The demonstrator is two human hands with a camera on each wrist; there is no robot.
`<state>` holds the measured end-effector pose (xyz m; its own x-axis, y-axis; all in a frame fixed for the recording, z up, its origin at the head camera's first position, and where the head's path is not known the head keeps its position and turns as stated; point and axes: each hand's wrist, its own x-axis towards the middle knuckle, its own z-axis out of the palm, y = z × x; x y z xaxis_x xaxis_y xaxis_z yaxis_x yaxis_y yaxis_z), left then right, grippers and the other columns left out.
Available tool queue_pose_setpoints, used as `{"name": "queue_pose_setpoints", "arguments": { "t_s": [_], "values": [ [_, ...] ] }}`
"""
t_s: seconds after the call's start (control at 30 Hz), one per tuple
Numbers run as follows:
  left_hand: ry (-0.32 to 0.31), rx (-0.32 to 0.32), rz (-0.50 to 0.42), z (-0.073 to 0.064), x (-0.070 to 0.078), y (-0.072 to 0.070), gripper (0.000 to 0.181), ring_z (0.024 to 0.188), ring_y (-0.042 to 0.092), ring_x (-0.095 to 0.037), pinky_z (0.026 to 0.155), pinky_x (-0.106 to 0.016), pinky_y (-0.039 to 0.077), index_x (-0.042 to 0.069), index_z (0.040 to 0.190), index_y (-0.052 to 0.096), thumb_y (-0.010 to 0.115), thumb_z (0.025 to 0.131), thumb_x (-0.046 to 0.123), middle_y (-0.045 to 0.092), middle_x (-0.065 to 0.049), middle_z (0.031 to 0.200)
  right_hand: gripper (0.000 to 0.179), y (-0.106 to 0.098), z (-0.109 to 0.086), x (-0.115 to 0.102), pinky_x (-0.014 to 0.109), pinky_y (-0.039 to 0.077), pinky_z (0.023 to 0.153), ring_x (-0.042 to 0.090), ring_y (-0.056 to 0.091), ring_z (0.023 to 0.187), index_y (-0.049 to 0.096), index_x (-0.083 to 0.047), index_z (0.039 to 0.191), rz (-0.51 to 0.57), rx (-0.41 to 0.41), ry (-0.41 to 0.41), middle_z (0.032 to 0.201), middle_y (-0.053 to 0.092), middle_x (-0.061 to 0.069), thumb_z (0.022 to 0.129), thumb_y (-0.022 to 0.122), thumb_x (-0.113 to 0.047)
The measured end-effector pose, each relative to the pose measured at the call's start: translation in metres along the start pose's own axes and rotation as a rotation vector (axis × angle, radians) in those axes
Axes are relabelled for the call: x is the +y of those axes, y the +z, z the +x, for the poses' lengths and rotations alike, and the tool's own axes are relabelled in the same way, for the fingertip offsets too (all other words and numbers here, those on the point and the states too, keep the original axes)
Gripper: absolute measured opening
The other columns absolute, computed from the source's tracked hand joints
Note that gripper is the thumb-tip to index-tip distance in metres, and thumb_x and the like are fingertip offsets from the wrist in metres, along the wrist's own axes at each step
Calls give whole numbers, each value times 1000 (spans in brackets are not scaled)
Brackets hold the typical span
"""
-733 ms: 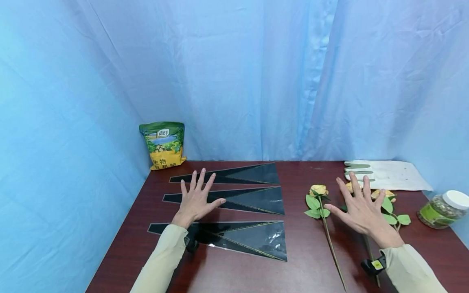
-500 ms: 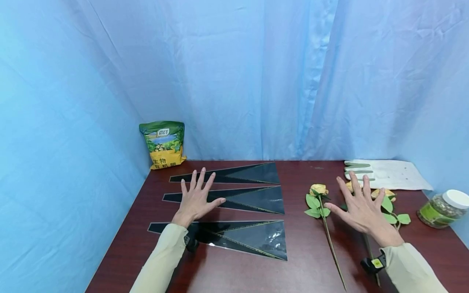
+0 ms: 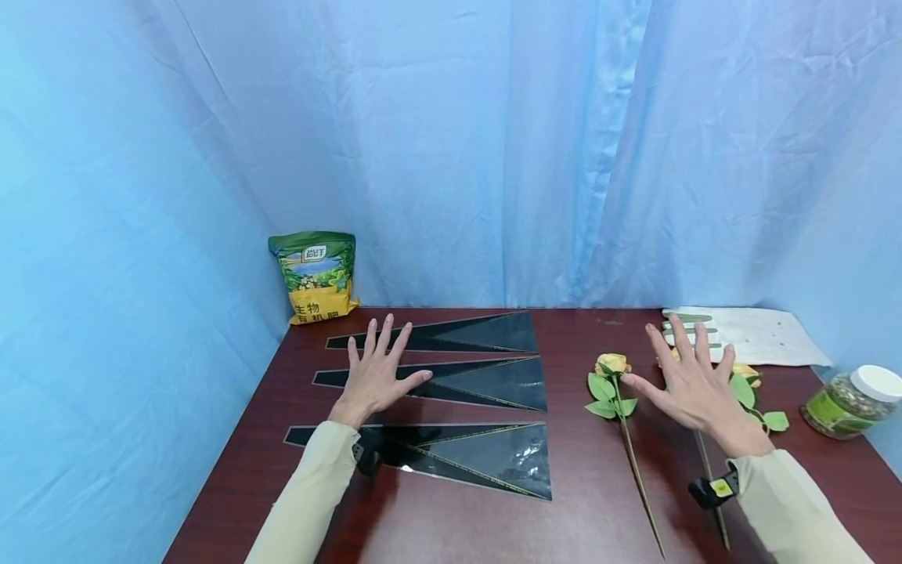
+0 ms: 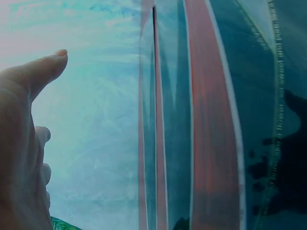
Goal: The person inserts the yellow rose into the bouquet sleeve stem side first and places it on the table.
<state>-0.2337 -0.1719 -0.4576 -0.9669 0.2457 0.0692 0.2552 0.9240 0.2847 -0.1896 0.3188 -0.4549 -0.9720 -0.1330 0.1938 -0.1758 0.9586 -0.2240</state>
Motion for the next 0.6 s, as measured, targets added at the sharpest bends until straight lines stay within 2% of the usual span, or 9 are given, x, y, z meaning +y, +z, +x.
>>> {"name": "queue_pose_setpoints", "arguments": {
  "t_s": [0.17,0.4,0.6],
  "values": [
    [2,5,-5,8,2,-6,95,158,-10,-35,119,-71,-4,29,162,7,52,90,71,-6,-5,172,93,-6,12,-6,86,-2,102,56,-10,151,16,-12,161,6,-4,-15,169,-5,20,94,52,-63],
    [4,19,-43,21,6,-9,94,158,-9,-36,120,-69,-3,30,162,7,53,90,70,-4,-6,172,94,-5,32,-16,84,-5,105,52,-13,152,12,-12,162,55,-36,-24,169,-6,21,94,52,-64],
    [15,23,-63,35,10,-8,94,158,-7,-37,121,-69,0,29,163,9,54,90,68,-1,-10,172,95,-1,50,-31,81,1,109,53,-2,153,15,-10,162,63,-50,-41,168,2,24,94,50,-67]
  ]
}}
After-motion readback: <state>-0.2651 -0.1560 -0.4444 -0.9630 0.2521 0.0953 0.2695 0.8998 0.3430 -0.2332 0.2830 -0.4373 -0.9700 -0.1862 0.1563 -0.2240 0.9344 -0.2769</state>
